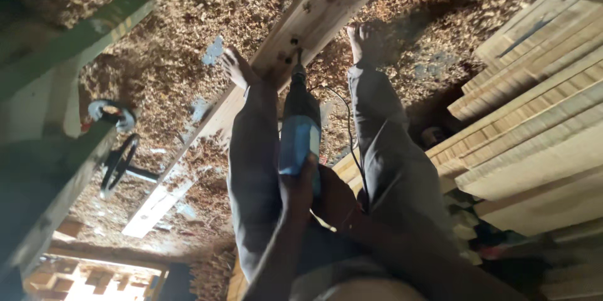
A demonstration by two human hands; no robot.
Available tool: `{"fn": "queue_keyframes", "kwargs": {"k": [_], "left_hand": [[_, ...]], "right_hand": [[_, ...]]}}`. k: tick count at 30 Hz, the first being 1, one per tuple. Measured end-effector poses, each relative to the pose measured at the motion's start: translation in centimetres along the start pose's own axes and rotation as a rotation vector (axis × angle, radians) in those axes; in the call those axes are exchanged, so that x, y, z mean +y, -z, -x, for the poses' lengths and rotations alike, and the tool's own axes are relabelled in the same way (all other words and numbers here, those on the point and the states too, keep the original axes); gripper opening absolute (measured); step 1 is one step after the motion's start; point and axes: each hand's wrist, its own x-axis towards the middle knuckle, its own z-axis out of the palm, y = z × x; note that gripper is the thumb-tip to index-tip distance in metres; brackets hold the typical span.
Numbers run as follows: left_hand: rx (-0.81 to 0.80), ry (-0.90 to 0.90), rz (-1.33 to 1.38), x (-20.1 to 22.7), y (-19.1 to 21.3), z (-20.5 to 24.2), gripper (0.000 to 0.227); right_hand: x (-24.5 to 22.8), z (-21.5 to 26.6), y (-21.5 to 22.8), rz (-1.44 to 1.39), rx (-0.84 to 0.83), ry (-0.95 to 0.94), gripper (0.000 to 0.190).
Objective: The person sits on the floor and uses a power drill to make several holes in a wooden plank.
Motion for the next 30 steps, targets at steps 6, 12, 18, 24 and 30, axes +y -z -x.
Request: {"fn": "queue_keyframes", "kwargs": {"k": [6,12,18,24,30], "left_hand": [[0.046,-0.031,0.336,0.9,0.6,-2.3,0.087],[0.071,-0.205,0.291,0.5,-0.5,-3.4,0.07],[0.059,-0.383,0.373,-1.6,-1.7,-4.6,0.063],[0.042,-0.25,0.53,-1.4,-1.9,-5.1,0.067],[0.076,-0.309,0.536,-1.1,-2.2,-5.8,0.066]], "right_hand": [[-2.1,0.2,-0.2,-0.033,0.047,0.017,0.078],[-3.1,-0.9,-0.4,0.021,0.043,-0.102,0.063],[-2.4,-1.9,-0.5,0.073,0.031,-0.146,0.063],[-1.1,-2.6,-0.7,0.273,-0.046,-0.122,0.062],[-2.8,-3.8,0.3,0.21,-0.073,-0.239,0.055]]}}
